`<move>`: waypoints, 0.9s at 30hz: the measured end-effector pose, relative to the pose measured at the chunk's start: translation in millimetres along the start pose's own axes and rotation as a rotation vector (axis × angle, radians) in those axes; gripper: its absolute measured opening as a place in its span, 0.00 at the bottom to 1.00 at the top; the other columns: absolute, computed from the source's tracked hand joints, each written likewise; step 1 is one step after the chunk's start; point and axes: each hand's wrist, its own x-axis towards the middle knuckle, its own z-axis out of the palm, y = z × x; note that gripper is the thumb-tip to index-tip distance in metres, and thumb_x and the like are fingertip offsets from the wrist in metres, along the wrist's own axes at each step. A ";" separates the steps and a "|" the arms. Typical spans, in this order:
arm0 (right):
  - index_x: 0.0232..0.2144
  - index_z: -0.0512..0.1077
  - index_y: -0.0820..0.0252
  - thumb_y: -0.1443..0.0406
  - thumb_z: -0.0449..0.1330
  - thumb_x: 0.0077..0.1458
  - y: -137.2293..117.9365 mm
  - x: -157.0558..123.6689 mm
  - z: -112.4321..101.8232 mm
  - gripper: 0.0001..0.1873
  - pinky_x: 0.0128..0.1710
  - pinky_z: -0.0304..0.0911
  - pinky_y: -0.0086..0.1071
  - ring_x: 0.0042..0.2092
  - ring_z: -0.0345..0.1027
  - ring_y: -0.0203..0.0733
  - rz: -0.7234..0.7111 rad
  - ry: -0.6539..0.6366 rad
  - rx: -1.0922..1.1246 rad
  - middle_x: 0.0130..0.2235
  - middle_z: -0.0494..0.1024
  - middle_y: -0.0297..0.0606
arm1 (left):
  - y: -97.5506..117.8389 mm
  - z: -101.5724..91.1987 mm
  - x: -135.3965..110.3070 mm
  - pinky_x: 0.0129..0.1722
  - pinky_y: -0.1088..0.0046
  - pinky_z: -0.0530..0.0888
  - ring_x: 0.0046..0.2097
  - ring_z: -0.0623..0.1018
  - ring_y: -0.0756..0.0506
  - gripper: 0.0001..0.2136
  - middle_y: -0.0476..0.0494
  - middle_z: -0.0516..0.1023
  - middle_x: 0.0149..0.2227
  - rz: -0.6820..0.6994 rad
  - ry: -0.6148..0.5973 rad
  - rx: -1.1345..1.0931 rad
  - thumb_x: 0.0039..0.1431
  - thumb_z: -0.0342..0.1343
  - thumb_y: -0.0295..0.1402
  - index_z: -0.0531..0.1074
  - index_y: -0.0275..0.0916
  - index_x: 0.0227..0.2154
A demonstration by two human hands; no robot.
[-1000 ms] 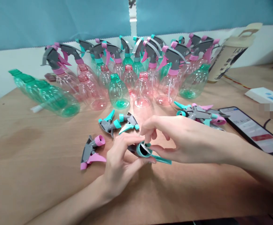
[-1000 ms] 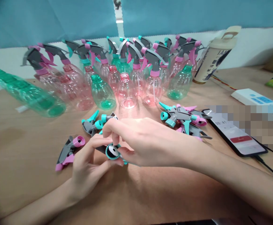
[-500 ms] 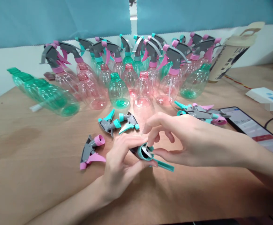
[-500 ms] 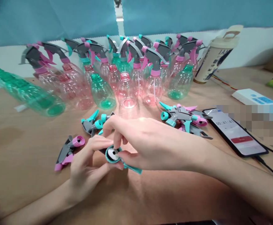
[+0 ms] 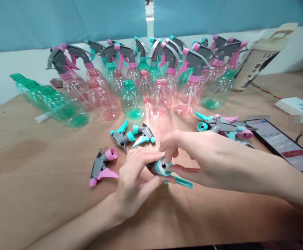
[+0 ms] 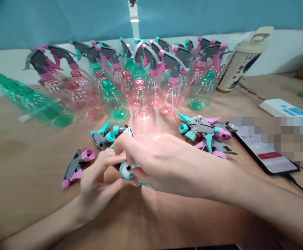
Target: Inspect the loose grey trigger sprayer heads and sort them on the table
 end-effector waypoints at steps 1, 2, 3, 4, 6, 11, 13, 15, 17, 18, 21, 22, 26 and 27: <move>0.40 0.67 0.58 0.67 0.55 0.57 0.4 -0.1 0.4 0.07 0.25 0.55 0.27 0.29 0.69 0.35 -0.004 0.008 -0.001 0.34 0.76 0.35 | 0.3 -0.1 0.2 0.40 0.64 0.71 0.39 0.75 0.44 0.14 0.45 0.78 0.36 -0.002 0.004 0.001 0.54 0.62 0.30 0.69 0.41 0.44; 0.40 0.67 0.58 0.66 0.55 0.57 0.6 -0.1 1.0 0.07 0.25 0.55 0.27 0.29 0.69 0.35 -0.006 0.017 -0.001 0.34 0.77 0.35 | 0.5 -0.1 0.3 0.40 0.64 0.71 0.39 0.75 0.44 0.14 0.45 0.78 0.36 -0.004 0.006 0.000 0.54 0.62 0.30 0.69 0.41 0.44; 0.40 0.67 0.58 0.66 0.55 0.57 0.7 -0.1 1.5 0.08 0.25 0.56 0.27 0.29 0.69 0.36 -0.009 0.025 -0.002 0.34 0.77 0.35 | 0.7 -0.2 0.4 0.40 0.64 0.71 0.39 0.75 0.44 0.14 0.45 0.78 0.36 -0.005 0.008 0.000 0.54 0.62 0.30 0.69 0.41 0.44; 0.41 0.67 0.58 0.66 0.55 0.56 0.6 -0.3 2.2 0.08 0.25 0.56 0.27 0.29 0.70 0.36 -0.010 0.034 -0.005 0.34 0.77 0.36 | 0.8 -0.3 0.4 0.40 0.64 0.71 0.40 0.75 0.43 0.14 0.44 0.78 0.36 -0.007 0.007 0.002 0.55 0.62 0.30 0.69 0.41 0.44; 0.41 0.66 0.58 0.66 0.56 0.56 0.1 -0.8 3.5 0.09 0.26 0.57 0.27 0.30 0.70 0.37 -0.011 0.057 -0.013 0.35 0.78 0.37 | 1.0 -0.4 0.5 0.41 0.63 0.70 0.41 0.75 0.43 0.14 0.44 0.78 0.37 -0.010 0.007 0.005 0.55 0.62 0.30 0.69 0.41 0.44; 0.42 0.64 0.58 0.68 0.57 0.55 -1.8 -3.4 6.3 0.11 0.28 0.60 0.27 0.32 0.71 0.37 -0.005 0.104 0.000 0.38 0.78 0.39 | 2.2 -0.8 1.3 0.41 0.63 0.71 0.41 0.76 0.43 0.14 0.44 0.79 0.38 0.024 0.012 0.010 0.54 0.62 0.32 0.70 0.41 0.44; 0.41 0.63 0.57 0.68 0.58 0.55 -2.6 -3.5 7.5 0.11 0.28 0.60 0.26 0.32 0.71 0.35 -0.006 0.105 0.036 0.41 0.77 0.39 | 2.9 -0.8 1.2 0.41 0.64 0.71 0.40 0.77 0.43 0.14 0.44 0.79 0.38 0.040 0.012 0.010 0.55 0.62 0.32 0.70 0.40 0.44; 0.40 0.62 0.56 0.69 0.59 0.54 -3.5 -2.7 8.7 0.12 0.29 0.61 0.24 0.32 0.71 0.32 -0.010 0.106 0.088 0.43 0.77 0.36 | 3.3 -0.7 0.5 0.41 0.64 0.70 0.40 0.77 0.43 0.14 0.44 0.79 0.38 0.047 0.010 0.005 0.54 0.62 0.32 0.70 0.40 0.43; 0.41 0.62 0.56 0.70 0.60 0.53 -4.8 -1.5 9.7 0.14 0.31 0.61 0.22 0.34 0.71 0.31 -0.008 0.111 0.144 0.40 0.77 0.32 | 3.1 -0.3 -0.6 0.42 0.64 0.70 0.41 0.76 0.43 0.14 0.43 0.79 0.38 0.042 -0.004 -0.001 0.54 0.63 0.33 0.69 0.39 0.43; 0.42 0.62 0.55 0.71 0.60 0.53 -5.5 -1.1 10.0 0.15 0.32 0.61 0.21 0.34 0.71 0.30 -0.002 0.108 0.164 0.37 0.77 0.30 | 2.9 0.0 -1.1 0.42 0.64 0.70 0.41 0.76 0.43 0.13 0.43 0.79 0.38 0.036 -0.013 -0.002 0.55 0.62 0.33 0.69 0.39 0.43; 0.46 0.62 0.55 0.70 0.58 0.54 -6.8 -1.6 9.3 0.16 0.30 0.61 0.22 0.34 0.72 0.32 0.020 0.077 0.154 0.35 0.77 0.29 | 1.6 0.3 -1.6 0.41 0.64 0.70 0.41 0.77 0.44 0.12 0.43 0.79 0.38 0.016 -0.027 0.008 0.57 0.60 0.32 0.68 0.40 0.43; 0.45 0.63 0.56 0.69 0.58 0.55 -6.6 -2.3 8.7 0.15 0.29 0.61 0.23 0.34 0.72 0.33 0.025 0.071 0.128 0.36 0.77 0.31 | 1.1 0.1 -1.3 0.41 0.64 0.70 0.40 0.77 0.44 0.11 0.44 0.79 0.37 0.017 -0.023 0.017 0.58 0.59 0.32 0.68 0.40 0.43; 0.42 0.65 0.58 0.67 0.58 0.54 -4.7 -5.2 7.5 0.12 0.27 0.60 0.27 0.33 0.72 0.38 0.034 0.099 0.027 0.36 0.78 0.36 | -0.5 -2.9 1.5 0.40 0.64 0.69 0.38 0.77 0.44 0.12 0.45 0.80 0.35 0.040 -0.005 0.074 0.56 0.61 0.33 0.69 0.42 0.42; 0.42 0.65 0.58 0.67 0.57 0.54 -4.5 -5.6 7.9 0.11 0.27 0.60 0.27 0.32 0.72 0.39 0.035 0.112 0.016 0.36 0.78 0.37 | -0.7 -3.9 2.1 0.40 0.64 0.69 0.38 0.77 0.43 0.12 0.46 0.80 0.35 0.038 -0.004 0.085 0.56 0.61 0.34 0.70 0.42 0.42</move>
